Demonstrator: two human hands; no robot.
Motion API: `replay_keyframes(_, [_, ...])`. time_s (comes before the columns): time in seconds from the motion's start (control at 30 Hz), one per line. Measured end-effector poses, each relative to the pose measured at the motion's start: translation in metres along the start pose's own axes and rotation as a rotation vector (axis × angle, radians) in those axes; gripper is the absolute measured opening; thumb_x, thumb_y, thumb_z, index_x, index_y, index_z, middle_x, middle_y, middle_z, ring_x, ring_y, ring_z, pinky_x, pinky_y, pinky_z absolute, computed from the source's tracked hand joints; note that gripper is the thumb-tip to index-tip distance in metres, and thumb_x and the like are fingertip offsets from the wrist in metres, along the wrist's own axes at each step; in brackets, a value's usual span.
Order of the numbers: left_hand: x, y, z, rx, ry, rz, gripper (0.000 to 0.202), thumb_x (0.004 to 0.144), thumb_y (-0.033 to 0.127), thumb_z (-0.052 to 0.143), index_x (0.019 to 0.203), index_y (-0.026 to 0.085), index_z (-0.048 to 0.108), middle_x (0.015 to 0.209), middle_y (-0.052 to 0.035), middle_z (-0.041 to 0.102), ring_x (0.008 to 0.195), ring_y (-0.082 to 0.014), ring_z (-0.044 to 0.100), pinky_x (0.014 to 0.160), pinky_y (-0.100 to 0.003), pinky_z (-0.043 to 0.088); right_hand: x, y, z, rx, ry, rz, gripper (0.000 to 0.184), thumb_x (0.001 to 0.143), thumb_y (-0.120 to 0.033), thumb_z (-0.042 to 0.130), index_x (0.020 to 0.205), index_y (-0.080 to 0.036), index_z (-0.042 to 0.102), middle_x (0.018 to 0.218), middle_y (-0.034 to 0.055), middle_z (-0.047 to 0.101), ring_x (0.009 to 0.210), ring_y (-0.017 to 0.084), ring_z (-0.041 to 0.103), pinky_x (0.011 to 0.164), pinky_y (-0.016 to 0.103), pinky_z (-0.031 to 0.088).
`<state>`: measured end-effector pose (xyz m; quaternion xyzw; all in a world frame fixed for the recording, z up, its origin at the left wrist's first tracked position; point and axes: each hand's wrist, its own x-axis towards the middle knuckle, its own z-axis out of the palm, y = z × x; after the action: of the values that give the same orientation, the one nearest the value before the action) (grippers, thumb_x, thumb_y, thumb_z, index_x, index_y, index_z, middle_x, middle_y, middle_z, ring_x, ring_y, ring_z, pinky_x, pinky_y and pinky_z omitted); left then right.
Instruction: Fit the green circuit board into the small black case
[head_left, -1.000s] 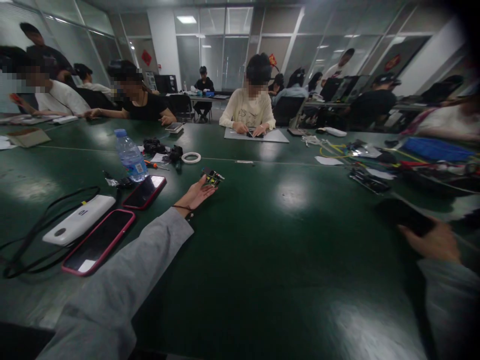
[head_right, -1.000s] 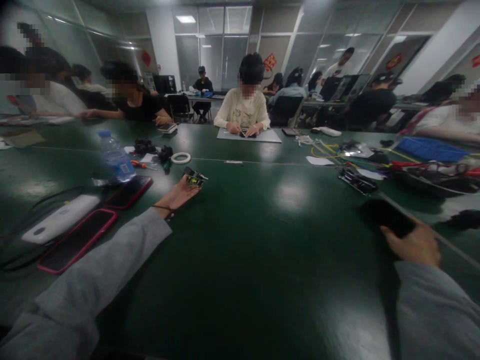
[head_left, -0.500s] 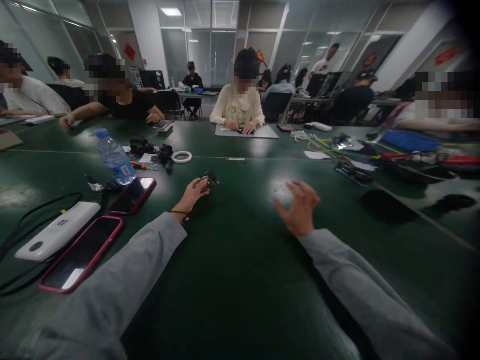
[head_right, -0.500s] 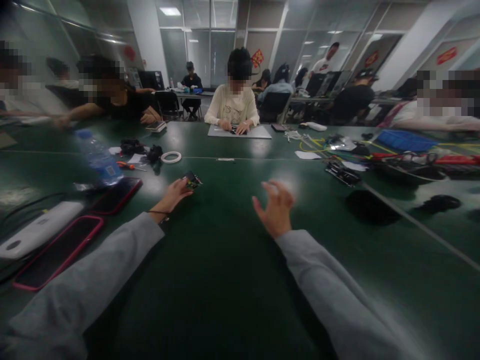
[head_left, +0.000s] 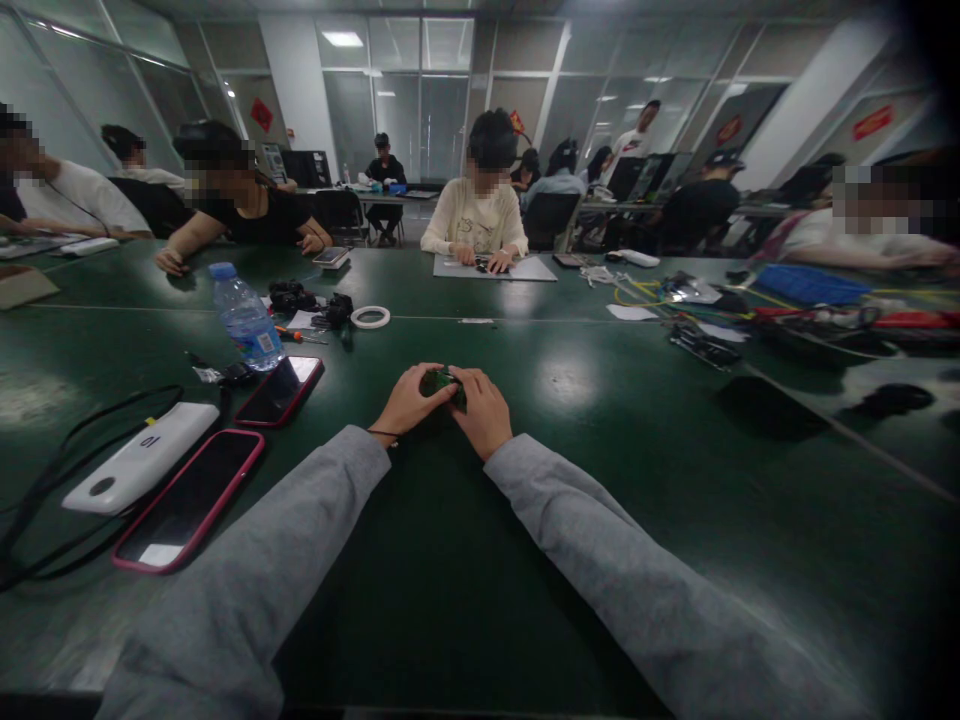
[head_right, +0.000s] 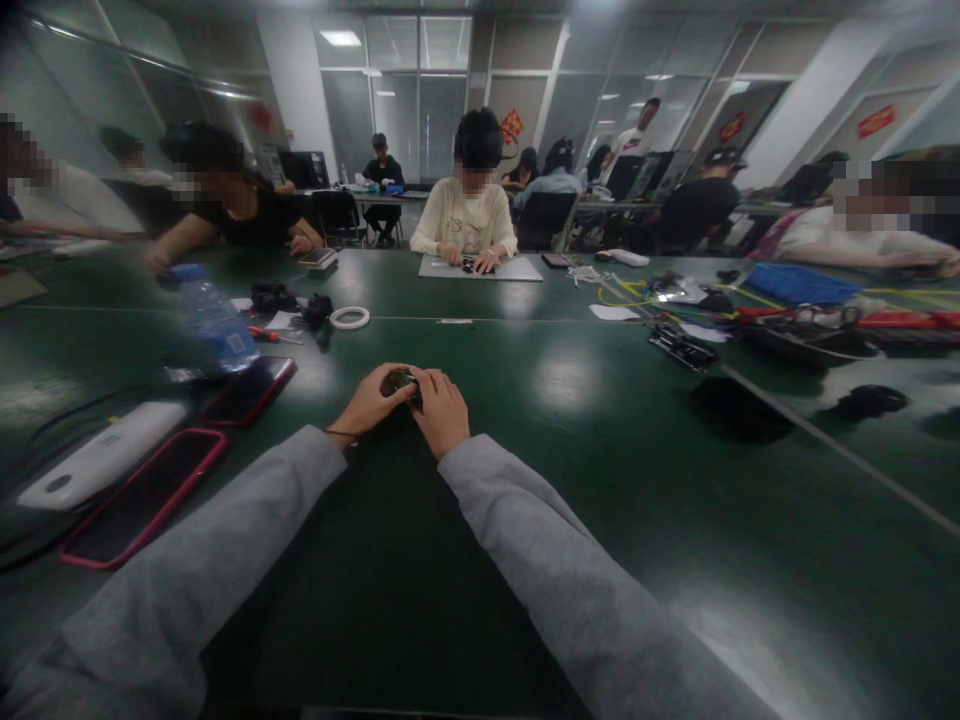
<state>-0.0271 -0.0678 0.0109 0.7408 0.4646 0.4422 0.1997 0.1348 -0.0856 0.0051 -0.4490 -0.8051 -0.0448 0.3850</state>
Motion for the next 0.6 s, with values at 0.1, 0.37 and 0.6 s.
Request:
replay_keyframes(0.1, [-0.003,0.005,-0.003,0.129,0.061,0.068,0.051,0.08,0.052,0.058,0.119,0.02,0.056,0.115,-0.0084,0.06,0.108,-0.0218,0.052,0.097,-0.038,0.04,-0.001,0.009,0.005,0.098,-0.019,0.053,0.044,0.077,-0.013,0.058,0.12,-0.021,0.051,0.114,0.0079,0.053,0.104,0.023,0.054,0.086,0.036,0.05])
replay_keyframes(0.37, [-0.007,0.013,-0.006,0.141,0.029,0.129,0.043,0.089,0.048,0.045,0.123,0.023,0.052,0.118,-0.0048,0.06,0.102,-0.0185,0.054,0.094,-0.035,0.042,0.0,0.021,0.01,0.379,0.064,0.26,0.035,0.072,-0.03,0.066,0.105,-0.019,0.058,0.1,0.0058,0.062,0.093,0.022,0.059,0.083,0.036,0.048])
replay_keyframes(0.6, [-0.006,0.01,-0.005,0.064,0.05,0.008,0.041,0.092,0.047,0.04,0.122,0.023,0.053,0.108,-0.005,0.063,0.093,-0.0161,0.058,0.081,-0.03,0.046,-0.009,0.093,-0.03,0.344,0.106,0.483,0.049,0.07,-0.051,0.068,0.104,-0.016,0.061,0.095,0.0075,0.065,0.084,0.021,0.06,0.076,0.033,0.047])
